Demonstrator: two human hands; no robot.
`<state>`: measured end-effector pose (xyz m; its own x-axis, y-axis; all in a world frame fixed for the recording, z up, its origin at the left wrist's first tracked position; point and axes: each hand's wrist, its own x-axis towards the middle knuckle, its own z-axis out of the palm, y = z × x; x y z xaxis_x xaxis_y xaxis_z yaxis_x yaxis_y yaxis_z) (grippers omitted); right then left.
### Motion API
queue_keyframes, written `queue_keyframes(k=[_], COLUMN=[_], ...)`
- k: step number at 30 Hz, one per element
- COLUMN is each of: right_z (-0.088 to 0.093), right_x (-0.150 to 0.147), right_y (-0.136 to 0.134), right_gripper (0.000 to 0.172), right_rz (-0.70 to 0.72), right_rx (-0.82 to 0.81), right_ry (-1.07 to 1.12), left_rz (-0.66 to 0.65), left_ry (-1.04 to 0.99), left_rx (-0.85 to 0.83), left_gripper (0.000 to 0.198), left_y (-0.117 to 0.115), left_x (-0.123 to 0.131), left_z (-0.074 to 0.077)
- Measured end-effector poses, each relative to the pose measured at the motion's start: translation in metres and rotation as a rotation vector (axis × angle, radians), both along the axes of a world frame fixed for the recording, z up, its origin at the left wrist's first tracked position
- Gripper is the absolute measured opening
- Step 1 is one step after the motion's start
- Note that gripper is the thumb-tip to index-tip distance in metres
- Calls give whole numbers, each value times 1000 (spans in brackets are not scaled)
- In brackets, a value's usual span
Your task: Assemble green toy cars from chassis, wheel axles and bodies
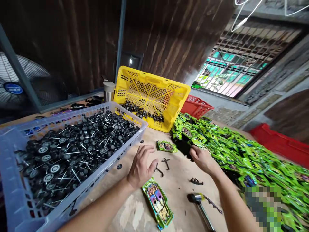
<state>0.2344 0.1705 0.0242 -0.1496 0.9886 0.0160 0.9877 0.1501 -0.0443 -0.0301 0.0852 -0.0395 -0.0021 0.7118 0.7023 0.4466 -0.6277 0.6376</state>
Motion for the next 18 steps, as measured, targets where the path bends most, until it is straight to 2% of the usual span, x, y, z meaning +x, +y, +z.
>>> queue_keyframes(k=[3, 4, 6, 7, 9, 10, 12, 14, 16, 18], right_z=[30, 37, 44, 45, 42, 37, 23, 3, -20, -43], right_x=[-34, -49, -75, -86, -103, -109, -119, -124, -122, -113], right_y=[-31, -34, -24, -10, 33, 59, 111, 152, 176, 183], right_gripper=[27, 25, 21, 23, 32, 38, 41, 39, 39, 41], right_rz=[363, 455, 628, 665, 607, 503, 343, 238, 187, 187], right_rx=[-290, -348, -452, -463, -377, -268, -99, 4, 53, 79], right_ry=[201, 232, 260, 241, 144, 66, -24, -86, -144, -193], left_rz=[-91, -130, -183, -182, -113, -67, 3, 35, 44, 45], left_ry=[0, 31, 112, 152, 198, 207, 209, 202, 203, 189], left_rx=[-51, -107, -269, -358, -494, -526, -542, -549, -562, -571], left_gripper=[58, 60, 44, 31, 17, 15, 14, 12, 11, 9], left_y=[-2, -3, -3, -2, 0, 1, 4, 7, 10, 11], left_x=[2, 2, 3, 4, 5, 5, 5, 4, 4, 3], left_z=[1, 0, -6, -10, -19, -22, -28, -30, -32, -33])
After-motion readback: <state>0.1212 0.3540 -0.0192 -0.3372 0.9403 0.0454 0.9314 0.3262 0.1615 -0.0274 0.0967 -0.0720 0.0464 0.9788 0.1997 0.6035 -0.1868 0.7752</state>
